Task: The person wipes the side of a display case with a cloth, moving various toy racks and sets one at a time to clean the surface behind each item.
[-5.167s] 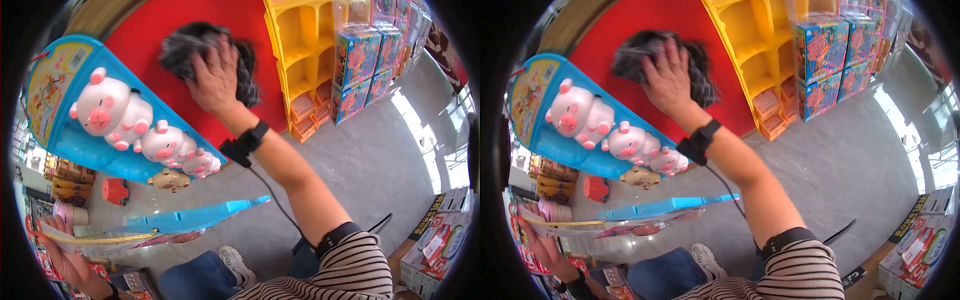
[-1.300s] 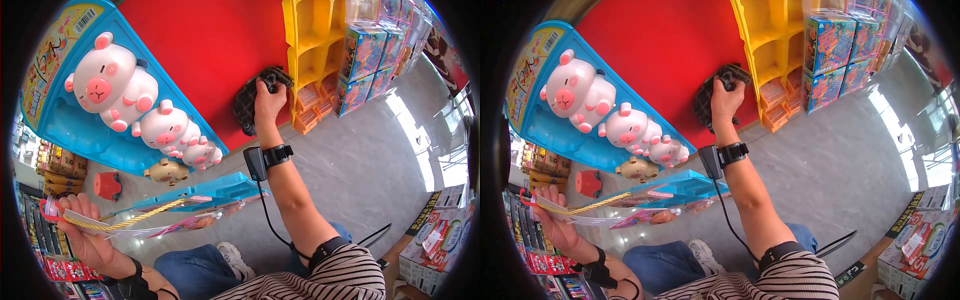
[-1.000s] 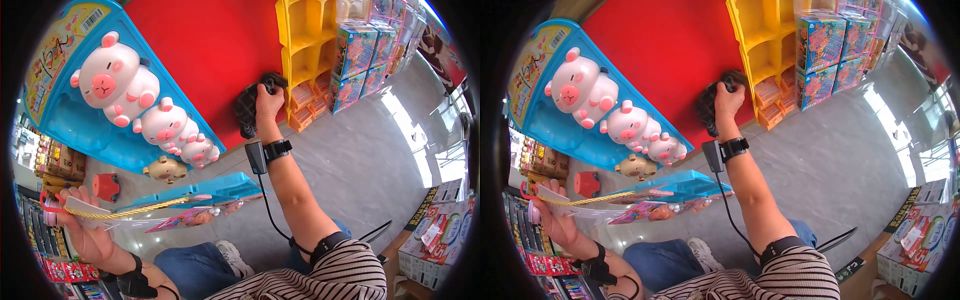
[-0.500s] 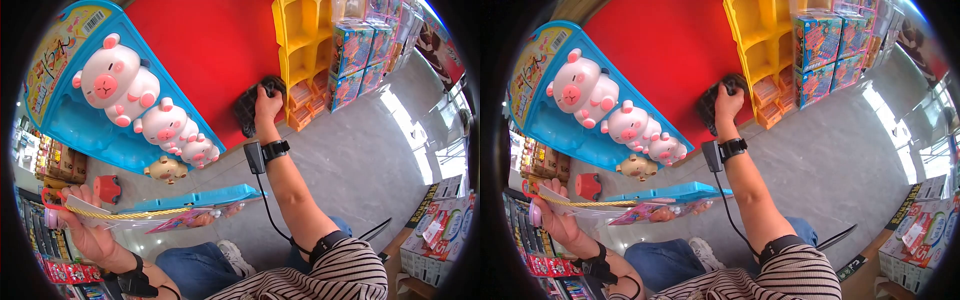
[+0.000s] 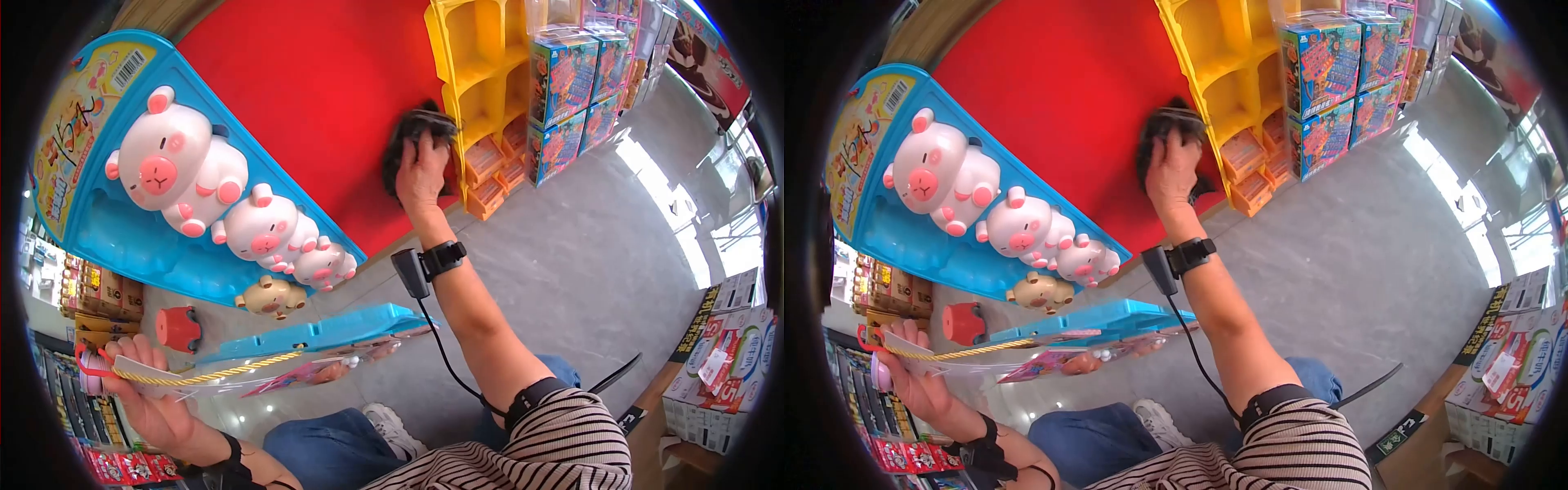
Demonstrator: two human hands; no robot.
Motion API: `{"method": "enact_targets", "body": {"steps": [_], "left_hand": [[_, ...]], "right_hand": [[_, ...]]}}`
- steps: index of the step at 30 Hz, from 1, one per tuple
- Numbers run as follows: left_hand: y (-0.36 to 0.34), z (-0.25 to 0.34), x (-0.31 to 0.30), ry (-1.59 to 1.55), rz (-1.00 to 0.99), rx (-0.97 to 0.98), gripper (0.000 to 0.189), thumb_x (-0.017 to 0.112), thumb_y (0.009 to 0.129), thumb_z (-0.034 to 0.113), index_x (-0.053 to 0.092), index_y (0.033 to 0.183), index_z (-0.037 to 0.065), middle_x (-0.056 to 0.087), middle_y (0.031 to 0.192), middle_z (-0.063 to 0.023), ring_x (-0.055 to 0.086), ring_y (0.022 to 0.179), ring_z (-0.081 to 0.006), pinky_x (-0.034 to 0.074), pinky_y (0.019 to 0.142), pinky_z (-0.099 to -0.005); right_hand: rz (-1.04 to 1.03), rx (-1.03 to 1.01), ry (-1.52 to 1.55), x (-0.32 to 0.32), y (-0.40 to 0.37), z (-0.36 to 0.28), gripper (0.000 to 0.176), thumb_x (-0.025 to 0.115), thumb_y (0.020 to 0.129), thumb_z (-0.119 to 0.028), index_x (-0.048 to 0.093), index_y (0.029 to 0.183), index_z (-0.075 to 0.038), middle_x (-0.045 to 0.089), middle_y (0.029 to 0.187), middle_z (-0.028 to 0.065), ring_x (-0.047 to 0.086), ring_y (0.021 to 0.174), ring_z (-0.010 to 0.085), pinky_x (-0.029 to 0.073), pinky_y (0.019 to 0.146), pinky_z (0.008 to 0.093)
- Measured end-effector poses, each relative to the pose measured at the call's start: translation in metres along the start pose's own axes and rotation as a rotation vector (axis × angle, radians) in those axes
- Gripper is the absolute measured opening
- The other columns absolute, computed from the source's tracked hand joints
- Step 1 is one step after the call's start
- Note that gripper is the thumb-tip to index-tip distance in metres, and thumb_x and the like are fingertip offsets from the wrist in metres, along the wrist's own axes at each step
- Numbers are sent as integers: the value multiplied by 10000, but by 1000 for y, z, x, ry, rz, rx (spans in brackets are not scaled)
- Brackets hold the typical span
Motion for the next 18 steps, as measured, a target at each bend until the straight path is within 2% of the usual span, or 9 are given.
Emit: {"method": "enact_targets", "body": {"steps": [3,4,5,8,9,11,14,16,18], "left_hand": [[0,-2,1,-15,-27,-10,320,489,834,216,414,1045,-13,346,867,-36,302,756,-140,288,660,-263],[0,-2,2,-12,-45,-15,318,491,834,219,420,1041,-12,346,864,-34,301,754,-138,286,656,-262],[-1,-2,2,-9,-31,-16,314,494,832,219,420,1035,-10,346,860,-33,300,748,-136,285,651,-261],[0,0,5,7,-14,-4,305,503,827,219,414,1017,-3,343,846,-30,294,727,-130,281,632,-258],[0,0,5,18,-12,3,303,507,825,218,410,1012,0,340,841,-29,290,719,-128,279,624,-256],[0,1,7,31,-3,12,295,511,823,211,400,1002,4,331,829,-27,283,706,-125,275,609,-252],[-2,-2,9,24,29,28,285,511,824,198,387,998,9,321,815,-26,275,695,-123,271,593,-249],[-3,-4,10,28,57,47,288,509,825,195,382,1006,10,319,814,-25,274,693,-122,270,590,-250],[-4,-2,8,31,11,25,295,507,826,195,381,1019,11,323,821,-24,278,701,-123,272,600,-250]], "right_hand": [[-65,354,-130,-1,-24,35,340,435,816,-240,405,1104,-61,431,1042,247,419,961,402,377,781,442],[-269,593,-122,-7,-31,42,407,418,821,-248,355,1162,-34,377,1116,283,401,996,424,367,808,440],[-372,663,-90,1,-48,68,397,410,820,-249,379,1137,-12,372,1119,292,412,968,442,371,794,458],[-420,568,-162,19,-74,94,381,426,815,-212,395,1125,8,386,1091,291,409,953,441,358,808,446],[-303,483,-108,25,-70,90,380,434,814,-208,392,1134,-7,397,1062,281,415,946,430,363,797,439],[-76,325,-5,14,-45,42,382,450,811,-201,386,1151,-38,420,1005,260,426,932,408,373,775,427],[-51,75,114,-7,9,-21,363,467,804,-176,398,1127,-27,410,990,223,424,900,403,382,758,411],[-13,35,49,-7,24,-31,375,464,802,-175,377,1142,-44,402,977,222,423,891,403,397,727,427],[-91,190,-7,-12,17,-29,392,461,801,-172,351,1156,-48,400,974,222,425,899,401,403,706,441]]}}
Point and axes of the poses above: each hand's wrist, its own y-axis towards the middle knuckle, its own x-axis out of the palm, z = x × y, the point moved 1 cm from there along y, towards the middle knuckle
